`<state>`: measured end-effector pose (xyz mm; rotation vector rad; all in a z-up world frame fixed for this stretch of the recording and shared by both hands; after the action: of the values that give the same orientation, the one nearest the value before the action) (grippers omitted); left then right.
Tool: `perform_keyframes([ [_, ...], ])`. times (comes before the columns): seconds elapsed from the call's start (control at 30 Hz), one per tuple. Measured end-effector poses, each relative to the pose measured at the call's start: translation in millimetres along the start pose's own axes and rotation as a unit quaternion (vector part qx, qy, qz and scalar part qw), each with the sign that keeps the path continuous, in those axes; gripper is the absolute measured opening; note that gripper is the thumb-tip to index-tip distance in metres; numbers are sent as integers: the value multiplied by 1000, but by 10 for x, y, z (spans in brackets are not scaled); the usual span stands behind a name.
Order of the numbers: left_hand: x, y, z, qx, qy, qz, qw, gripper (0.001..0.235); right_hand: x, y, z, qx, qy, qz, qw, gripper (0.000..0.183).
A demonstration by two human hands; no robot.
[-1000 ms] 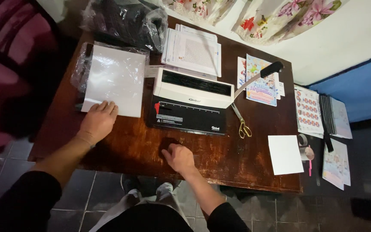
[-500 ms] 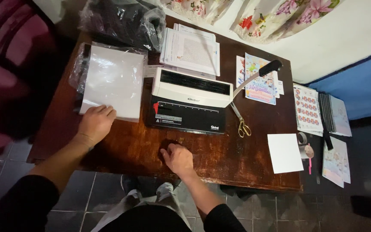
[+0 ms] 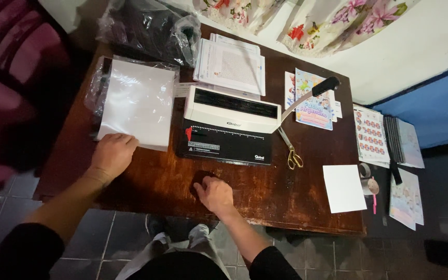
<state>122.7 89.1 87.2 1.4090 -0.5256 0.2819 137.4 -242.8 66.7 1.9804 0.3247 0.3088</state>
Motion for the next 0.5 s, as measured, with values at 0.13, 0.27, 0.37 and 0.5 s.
perform_keyframes([
  [0.13,1,37,34,12,17,-6,1000,6,-1,0,6,-3,-9,-8,1000,39],
  [0.27,-5,223,148,-31,27,36,999,1,44,24,14,8,-17,-23,1000,39],
  [0.37,-100,294,261,-96,24,94,991,5,175,-72,87,14,-57,-70,996,49],
  [0.5,-187,509,591,-91,-11,44,995,7,368,-226,-29,350,-285,-240,860,72],
])
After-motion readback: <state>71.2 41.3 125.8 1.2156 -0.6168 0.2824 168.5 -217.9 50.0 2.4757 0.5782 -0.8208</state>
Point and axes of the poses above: each hand's wrist, its own x-axis towards the middle knuckle, its own y-axis out of the back of the hand, z = x × y, the point moved 1 cm from there along x, towards the middle knuckle, and after that the axes turned 11 degrees about z, right-handed, at the moved point
